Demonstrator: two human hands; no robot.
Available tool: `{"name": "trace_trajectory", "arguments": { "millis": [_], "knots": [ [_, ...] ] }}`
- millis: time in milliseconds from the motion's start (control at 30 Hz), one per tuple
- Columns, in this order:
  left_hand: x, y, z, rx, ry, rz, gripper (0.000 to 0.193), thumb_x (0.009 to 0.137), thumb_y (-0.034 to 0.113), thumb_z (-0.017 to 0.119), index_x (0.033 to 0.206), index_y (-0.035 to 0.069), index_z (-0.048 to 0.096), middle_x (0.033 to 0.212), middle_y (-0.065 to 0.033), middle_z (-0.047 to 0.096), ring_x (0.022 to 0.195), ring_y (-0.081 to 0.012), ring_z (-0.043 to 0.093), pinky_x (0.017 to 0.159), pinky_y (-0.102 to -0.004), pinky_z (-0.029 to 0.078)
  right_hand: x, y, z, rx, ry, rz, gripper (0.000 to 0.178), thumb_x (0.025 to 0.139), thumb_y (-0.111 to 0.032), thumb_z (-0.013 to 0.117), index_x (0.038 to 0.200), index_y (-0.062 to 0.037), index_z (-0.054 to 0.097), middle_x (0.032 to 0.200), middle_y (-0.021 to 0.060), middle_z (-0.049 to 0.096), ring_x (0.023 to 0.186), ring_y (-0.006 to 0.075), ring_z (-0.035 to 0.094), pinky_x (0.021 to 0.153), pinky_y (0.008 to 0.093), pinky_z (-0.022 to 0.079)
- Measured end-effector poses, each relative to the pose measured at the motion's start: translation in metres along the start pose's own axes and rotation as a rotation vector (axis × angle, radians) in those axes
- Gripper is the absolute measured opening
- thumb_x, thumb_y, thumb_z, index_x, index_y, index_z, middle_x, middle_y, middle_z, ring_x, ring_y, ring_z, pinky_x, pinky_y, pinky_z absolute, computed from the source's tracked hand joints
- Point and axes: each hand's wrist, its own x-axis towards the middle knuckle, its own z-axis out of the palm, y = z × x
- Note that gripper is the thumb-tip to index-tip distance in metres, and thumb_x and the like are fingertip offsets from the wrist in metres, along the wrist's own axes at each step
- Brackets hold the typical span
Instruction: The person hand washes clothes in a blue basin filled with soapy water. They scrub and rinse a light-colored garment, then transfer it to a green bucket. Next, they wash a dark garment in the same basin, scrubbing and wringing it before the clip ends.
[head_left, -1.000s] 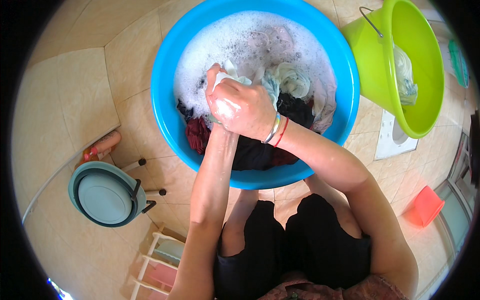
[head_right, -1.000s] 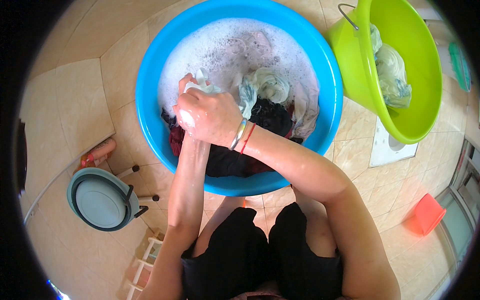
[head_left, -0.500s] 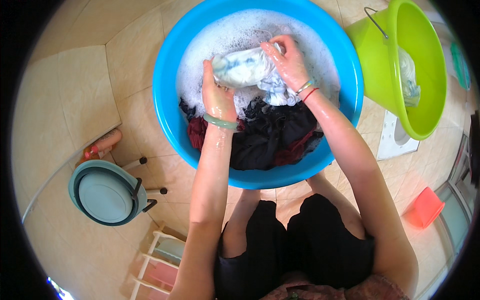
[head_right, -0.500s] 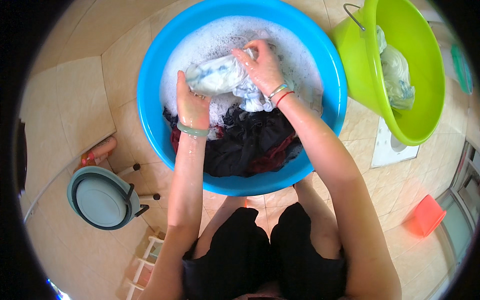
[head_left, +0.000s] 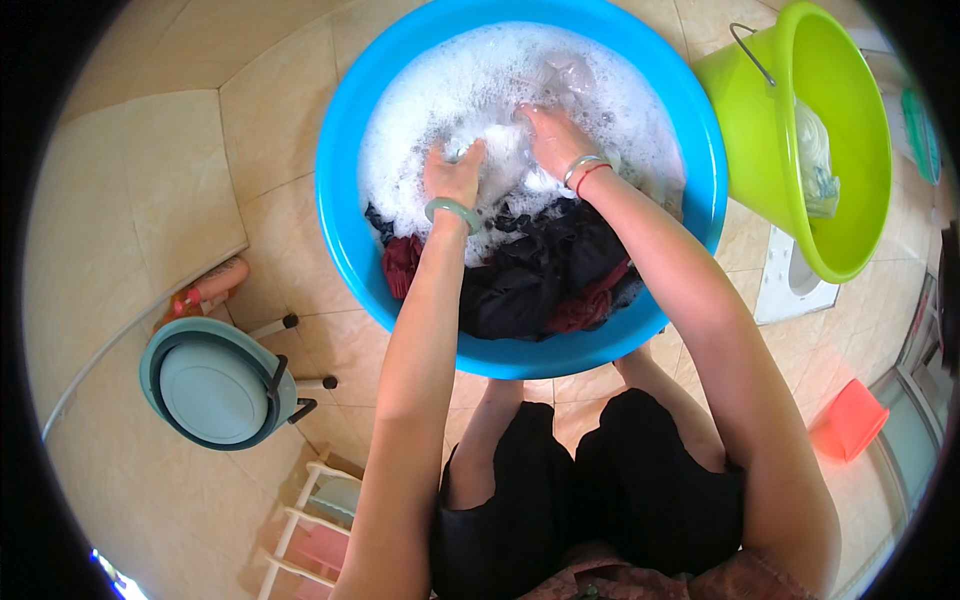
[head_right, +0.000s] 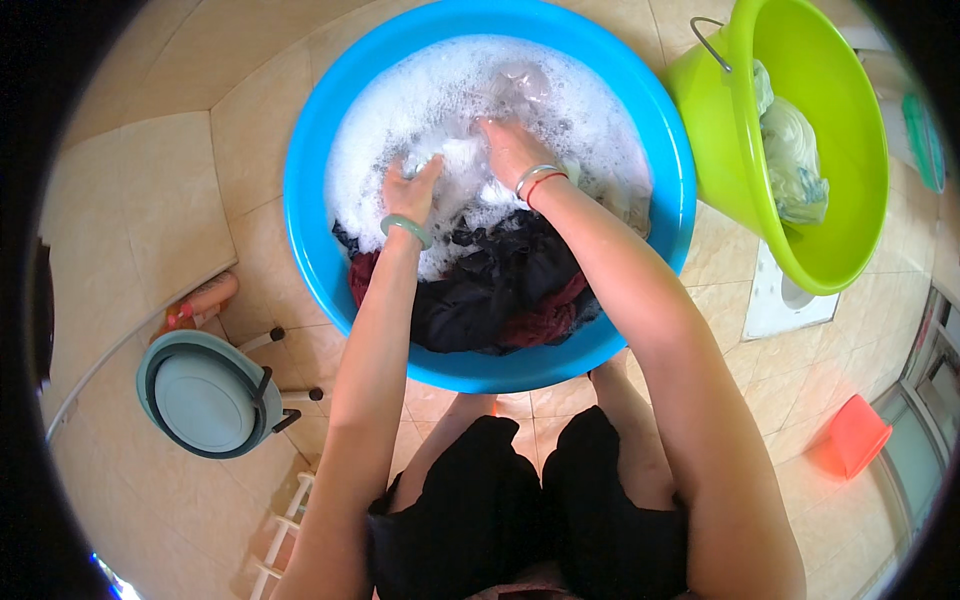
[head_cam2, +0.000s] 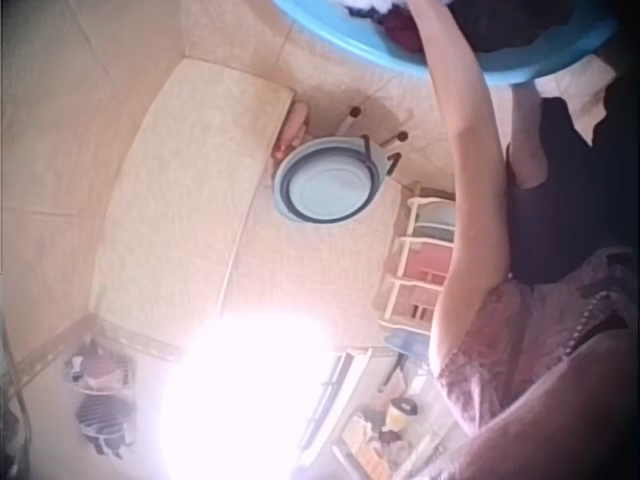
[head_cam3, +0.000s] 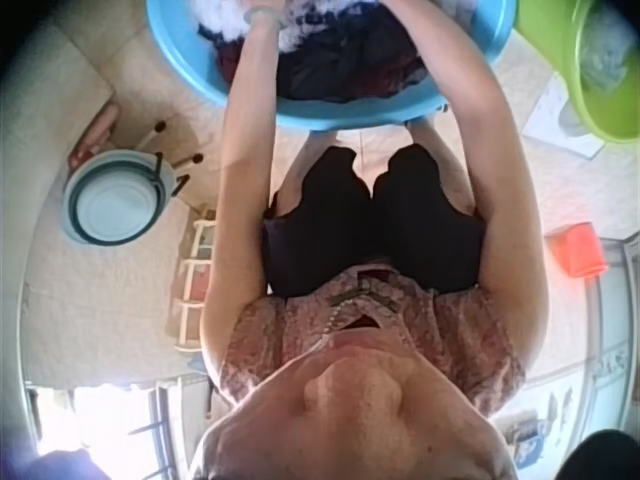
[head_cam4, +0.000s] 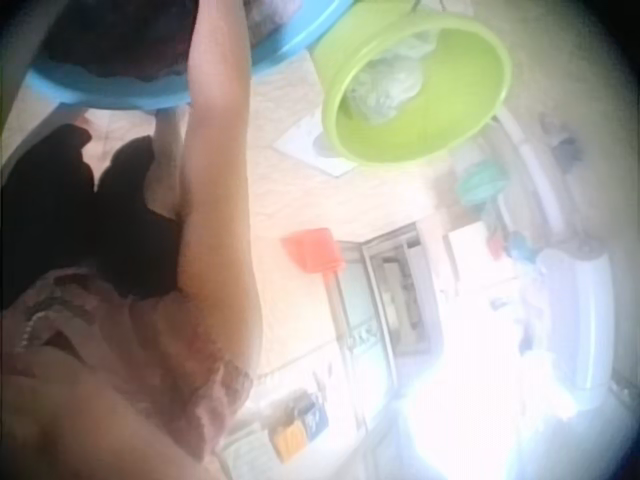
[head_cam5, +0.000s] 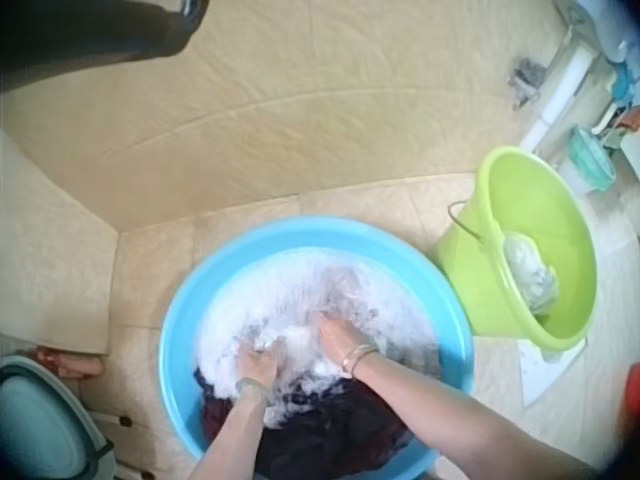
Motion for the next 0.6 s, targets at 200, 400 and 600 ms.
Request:
{"name": "trace_trajectory", "arguments": {
  "millis": [200,400,600],
  "knots": [
    [-0.002,0.008,-0.001,0.023,-0.072,-0.112,0.047,0.08,0.014,0.07,0.123,-0.002,0.058,0.104,-0.0143,0.069,0.094,-0.0218,0.065,0.084,-0.032,0.05,0.014,0.015,0.008,0.04,-0.029,0.088,0.039,0.088,0.002,0.048,0.125,-0.0049,0.055,0.123,0.0241,0.058,0.107,0.0424,0.059,0.093,0.0469,0.048],
    [-0.014,0.019,-0.015,-0.483,-0.133,-0.321,0.048,0.088,0.021,0.069,0.13,0.002,0.054,0.112,-0.0116,0.065,0.101,-0.0216,0.063,0.087,-0.036,0.05,-0.011,-0.007,0.009,0.217,0.254,-0.093,0.022,0.088,-0.002,0.054,0.107,-0.0067,0.063,0.113,0.0172,0.062,0.104,0.0361,0.062,0.088,0.0395,0.052],
    [-0.028,0.067,-0.035,-1.064,-0.723,-0.534,0.048,0.099,0.044,0.054,0.133,0.01,0.051,0.117,-0.0129,0.064,0.102,-0.0251,0.065,0.084,-0.0411,0.056,-0.085,-0.085,-0.022,0.142,0.265,-0.826,0.009,0.079,-0.016,0.065,0.087,-0.018,0.068,0.096,0.0031,0.058,0.088,0.0223,0.062,0.071,0.0354,0.054]
  ]
}}
